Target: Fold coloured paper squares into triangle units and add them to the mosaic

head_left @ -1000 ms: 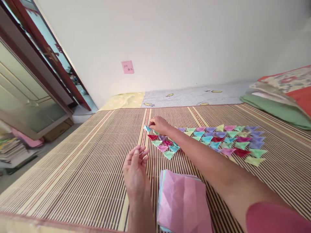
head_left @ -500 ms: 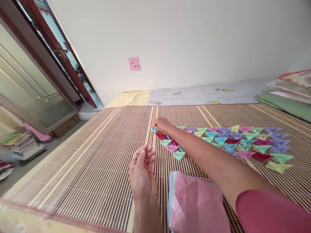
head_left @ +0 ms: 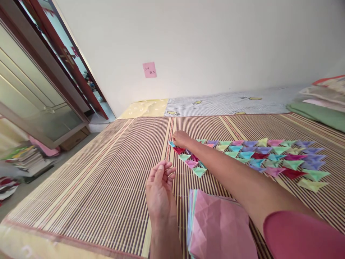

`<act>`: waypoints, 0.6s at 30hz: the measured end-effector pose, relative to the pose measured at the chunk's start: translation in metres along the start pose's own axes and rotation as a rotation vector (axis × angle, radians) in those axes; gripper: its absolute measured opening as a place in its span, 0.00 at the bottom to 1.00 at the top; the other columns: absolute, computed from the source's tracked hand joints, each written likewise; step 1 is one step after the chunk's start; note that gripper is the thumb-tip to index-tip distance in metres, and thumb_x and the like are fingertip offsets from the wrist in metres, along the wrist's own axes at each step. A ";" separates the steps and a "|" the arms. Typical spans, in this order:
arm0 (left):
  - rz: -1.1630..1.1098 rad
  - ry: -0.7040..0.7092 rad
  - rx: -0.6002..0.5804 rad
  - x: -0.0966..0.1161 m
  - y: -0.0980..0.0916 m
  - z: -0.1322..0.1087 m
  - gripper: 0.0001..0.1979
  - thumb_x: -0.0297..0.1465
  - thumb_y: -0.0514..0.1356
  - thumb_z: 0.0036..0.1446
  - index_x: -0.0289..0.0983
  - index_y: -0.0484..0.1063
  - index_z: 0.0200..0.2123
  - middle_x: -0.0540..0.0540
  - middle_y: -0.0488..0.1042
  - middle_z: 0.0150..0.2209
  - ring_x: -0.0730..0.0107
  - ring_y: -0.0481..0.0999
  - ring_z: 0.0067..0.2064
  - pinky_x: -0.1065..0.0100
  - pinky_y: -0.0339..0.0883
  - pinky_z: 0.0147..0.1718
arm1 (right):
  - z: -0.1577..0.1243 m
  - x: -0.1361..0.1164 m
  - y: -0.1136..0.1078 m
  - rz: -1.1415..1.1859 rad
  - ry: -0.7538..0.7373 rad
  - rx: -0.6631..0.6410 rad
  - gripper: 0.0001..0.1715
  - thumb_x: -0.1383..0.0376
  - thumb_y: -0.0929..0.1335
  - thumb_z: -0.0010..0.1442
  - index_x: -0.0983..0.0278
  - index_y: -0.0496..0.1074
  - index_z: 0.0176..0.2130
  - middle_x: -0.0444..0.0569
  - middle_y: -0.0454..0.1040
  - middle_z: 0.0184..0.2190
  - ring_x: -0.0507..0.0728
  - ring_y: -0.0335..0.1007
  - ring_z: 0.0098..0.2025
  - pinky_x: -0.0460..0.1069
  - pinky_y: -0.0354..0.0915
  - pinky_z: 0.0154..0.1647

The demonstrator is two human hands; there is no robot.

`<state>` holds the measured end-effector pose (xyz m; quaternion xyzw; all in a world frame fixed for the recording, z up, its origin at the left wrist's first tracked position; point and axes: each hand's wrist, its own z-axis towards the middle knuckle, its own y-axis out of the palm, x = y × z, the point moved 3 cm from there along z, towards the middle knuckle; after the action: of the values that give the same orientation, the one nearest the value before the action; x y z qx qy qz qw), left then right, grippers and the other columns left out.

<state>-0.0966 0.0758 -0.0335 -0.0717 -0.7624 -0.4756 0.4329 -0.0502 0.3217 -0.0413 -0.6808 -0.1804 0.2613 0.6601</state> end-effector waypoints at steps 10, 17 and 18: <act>-0.006 -0.024 0.023 0.001 -0.001 0.002 0.09 0.32 0.72 0.52 0.34 0.81 0.35 0.42 0.82 0.35 0.69 0.82 0.34 0.70 0.73 0.35 | -0.007 -0.001 -0.016 0.079 0.023 0.050 0.21 0.59 0.71 0.70 0.66 0.72 0.58 0.56 0.75 0.56 0.62 0.77 0.52 0.60 0.75 0.52; -0.006 0.016 0.006 0.002 -0.004 0.004 0.09 0.33 0.72 0.53 0.34 0.81 0.36 0.43 0.82 0.36 0.70 0.82 0.35 0.69 0.73 0.37 | -0.021 0.012 -0.062 0.233 0.049 0.321 0.17 0.59 0.70 0.71 0.66 0.74 0.54 0.52 0.77 0.51 0.60 0.78 0.47 0.58 0.76 0.48; -0.009 0.018 0.009 0.003 -0.004 0.004 0.09 0.33 0.71 0.54 0.34 0.81 0.36 0.43 0.82 0.36 0.70 0.82 0.35 0.69 0.73 0.37 | -0.029 0.012 -0.070 0.258 0.045 0.366 0.14 0.59 0.71 0.71 0.67 0.75 0.50 0.50 0.78 0.47 0.58 0.78 0.44 0.56 0.76 0.45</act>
<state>-0.1028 0.0763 -0.0349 -0.0618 -0.7609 -0.4748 0.4379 -0.0161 0.3097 0.0265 -0.5728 -0.0264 0.3567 0.7375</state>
